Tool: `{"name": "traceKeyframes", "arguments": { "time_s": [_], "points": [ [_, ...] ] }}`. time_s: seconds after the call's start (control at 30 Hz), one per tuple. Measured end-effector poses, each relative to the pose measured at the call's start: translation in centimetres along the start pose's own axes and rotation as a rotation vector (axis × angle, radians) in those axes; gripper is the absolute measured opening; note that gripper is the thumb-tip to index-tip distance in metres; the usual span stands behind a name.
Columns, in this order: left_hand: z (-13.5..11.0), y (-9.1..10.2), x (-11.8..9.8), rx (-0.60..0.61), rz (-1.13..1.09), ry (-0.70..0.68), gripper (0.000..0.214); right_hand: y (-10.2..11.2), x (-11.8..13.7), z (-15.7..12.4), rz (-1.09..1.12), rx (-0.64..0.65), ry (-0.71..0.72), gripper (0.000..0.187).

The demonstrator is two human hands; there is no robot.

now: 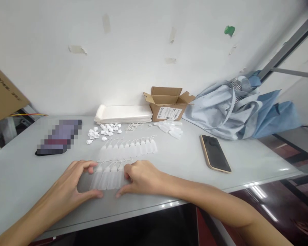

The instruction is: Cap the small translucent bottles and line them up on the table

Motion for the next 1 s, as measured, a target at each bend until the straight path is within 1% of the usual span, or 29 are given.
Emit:
{"name": "traceKeyframes", "arguments": {
  "time_s": [0.17,0.27,0.33,0.4,0.47,0.57,0.63,0.7,0.73,0.77,0.83,0.9,1.0],
  "points": [
    [-0.2,0.6,-0.6,-0.072,-0.033,-0.003,0.065,0.1,-0.1,0.0,0.013,-0.007,0.003,0.062],
    [0.1,1.0,-1.2,-0.023,-0.014,-0.03,0.064,0.7,-0.1,-0.1,0.068,0.002,0.012,0.058],
    [0.7,1.4,-1.9,0.011,-0.007,-0.035,0.062,1.4,-0.3,-0.2,0.127,0.001,0.011,0.056],
    [1.8,1.7,-2.8,0.016,-0.028,-0.024,0.056,2.5,-0.7,-0.3,0.2,-0.038,0.008,0.053],
    [3.4,1.9,-3.9,0.006,-0.065,-0.021,0.047,3.9,-1.6,-0.3,0.274,-0.127,-0.002,0.052],
    [6.8,1.6,-5.3,0.017,-0.085,-0.057,0.035,6.2,-4.4,-0.3,0.318,-0.306,-0.059,0.052],
    [9.5,1.1,-6.0,0.064,-0.076,-0.112,0.03,7.6,-7.1,-0.3,0.227,-0.446,-0.154,0.047],
    [12.4,0.6,-6.6,0.082,-0.057,-0.173,0.026,8.8,-9.8,-0.5,0.038,-0.588,-0.268,0.035],
    [13.9,0.4,-7.0,0.082,-0.053,-0.206,0.025,9.3,-11.1,-0.7,-0.056,-0.627,-0.338,0.028],
    [15.3,0.0,-7.5,0.08,-0.059,-0.227,0.024,9.6,-12.2,-0.8,-0.136,-0.65,-0.4,0.021],
    [17.8,-1.1,-8.7,0.07,-0.053,-0.283,0.025,9.8,-13.9,-1.0,-0.269,-0.625,-0.493,0.019],
    [19.7,-2.7,-10.1,0.075,-0.05,-0.335,0.026,9.7,-14.9,-1.0,-0.39,-0.557,-0.554,0.021],
    [21.7,-5.2,-11.7,0.09,-0.076,-0.393,0.026,9.3,-15.6,-0.9,-0.497,-0.457,-0.589,0.022]
  ]
}}
Point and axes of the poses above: each hand's wrist, its own z-axis towards the middle knuckle, its own y-axis out of the back of the hand, x = y × z, the point moved 5 cm from there along z, towards the middle knuckle, and after that the axes turned 4 degrees about -z, right-handed, at the moved point
